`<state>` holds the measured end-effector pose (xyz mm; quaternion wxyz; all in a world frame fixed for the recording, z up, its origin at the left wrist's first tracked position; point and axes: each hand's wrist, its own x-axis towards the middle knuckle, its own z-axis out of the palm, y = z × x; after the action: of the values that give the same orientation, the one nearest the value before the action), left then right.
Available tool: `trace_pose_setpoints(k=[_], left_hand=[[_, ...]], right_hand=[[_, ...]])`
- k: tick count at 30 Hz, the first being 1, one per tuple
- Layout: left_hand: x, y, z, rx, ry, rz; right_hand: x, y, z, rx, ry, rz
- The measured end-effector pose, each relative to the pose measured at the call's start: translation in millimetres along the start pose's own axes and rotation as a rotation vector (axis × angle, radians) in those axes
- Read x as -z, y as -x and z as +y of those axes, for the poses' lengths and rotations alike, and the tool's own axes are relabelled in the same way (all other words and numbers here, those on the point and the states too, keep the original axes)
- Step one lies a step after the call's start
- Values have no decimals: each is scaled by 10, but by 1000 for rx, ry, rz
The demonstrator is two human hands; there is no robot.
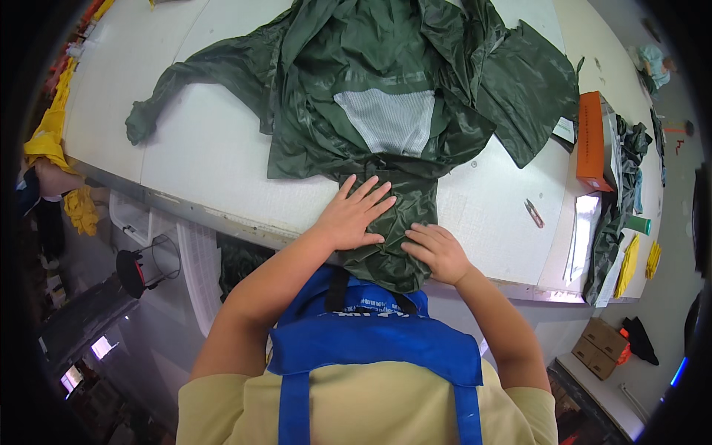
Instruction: The person lays a green jacket on a table, then uses a small blade to cut threads and seams along the hem and sleeves. The person repeatedly lifts and turns the jacket to access different areas, continuing to trim fabric edges throughout the clip.
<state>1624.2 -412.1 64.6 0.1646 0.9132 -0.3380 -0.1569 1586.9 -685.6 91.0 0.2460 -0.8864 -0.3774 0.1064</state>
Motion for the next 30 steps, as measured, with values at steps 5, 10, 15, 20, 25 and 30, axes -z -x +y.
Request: trace_pose_setpoints(k=[5,10,15,20,25,30], left_hand=[[-82,36,-343,-3,502,-26],[469,148,-47,243,336,676],[84,140,613,76,68,189],[-191,120,549,67,-84,230],[-179,113,567,44,-112,323],[-130,128,567,139,324,394]], right_hand=[[-261,-400,1,-709,-473,190],[-264,-562,2,-869,-321,130],[-279,-571,51,-890,-272,73],[149,-715,-89,-706,-257,129],[184,-534,255,-614,-373,552],[385,-64,756,-832,36,861]])
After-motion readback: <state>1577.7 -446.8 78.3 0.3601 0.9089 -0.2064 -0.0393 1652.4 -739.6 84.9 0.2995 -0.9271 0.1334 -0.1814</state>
